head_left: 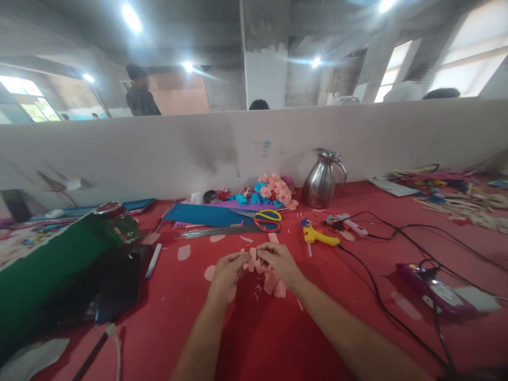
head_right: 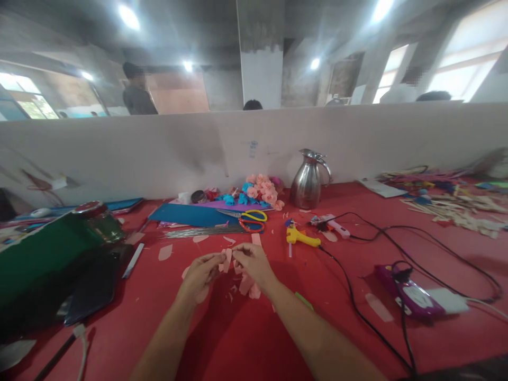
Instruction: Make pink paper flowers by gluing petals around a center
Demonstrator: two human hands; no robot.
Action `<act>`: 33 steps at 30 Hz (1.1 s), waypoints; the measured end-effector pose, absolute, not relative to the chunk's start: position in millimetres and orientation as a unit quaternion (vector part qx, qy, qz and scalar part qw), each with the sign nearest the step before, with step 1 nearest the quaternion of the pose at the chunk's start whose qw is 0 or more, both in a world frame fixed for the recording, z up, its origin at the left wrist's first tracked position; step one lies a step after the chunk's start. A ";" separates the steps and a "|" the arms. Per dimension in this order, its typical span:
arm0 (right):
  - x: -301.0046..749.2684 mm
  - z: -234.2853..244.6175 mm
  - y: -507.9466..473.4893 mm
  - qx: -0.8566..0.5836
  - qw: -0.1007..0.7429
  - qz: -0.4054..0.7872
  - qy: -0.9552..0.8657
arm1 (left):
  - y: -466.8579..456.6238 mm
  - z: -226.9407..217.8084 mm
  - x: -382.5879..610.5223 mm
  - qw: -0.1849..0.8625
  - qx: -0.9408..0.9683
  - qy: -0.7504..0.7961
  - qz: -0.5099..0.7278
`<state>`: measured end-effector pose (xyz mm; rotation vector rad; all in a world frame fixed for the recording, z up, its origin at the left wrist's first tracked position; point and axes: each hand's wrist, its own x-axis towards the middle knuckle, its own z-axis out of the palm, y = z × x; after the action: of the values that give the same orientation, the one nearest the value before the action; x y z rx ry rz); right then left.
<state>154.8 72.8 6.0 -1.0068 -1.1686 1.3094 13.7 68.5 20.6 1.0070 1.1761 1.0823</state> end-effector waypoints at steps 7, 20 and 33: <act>155.3 4.9 73.1 -0.432 0.530 0.542 -0.489 | 68.5 20.8 13.2 0.595 0.428 0.496 0.466; 153.9 0.8 75.3 -0.432 0.529 0.547 -0.484 | 69.5 18.7 13.7 0.600 0.415 0.496 0.470; 159.5 -8.8 80.6 -0.510 0.583 0.378 -0.506 | 72.2 8.9 11.7 0.577 0.454 0.515 0.442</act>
<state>159.5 80.6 -8.8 -1.1898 -1.1822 0.8832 11.7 72.2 8.9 1.0630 1.2064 1.0346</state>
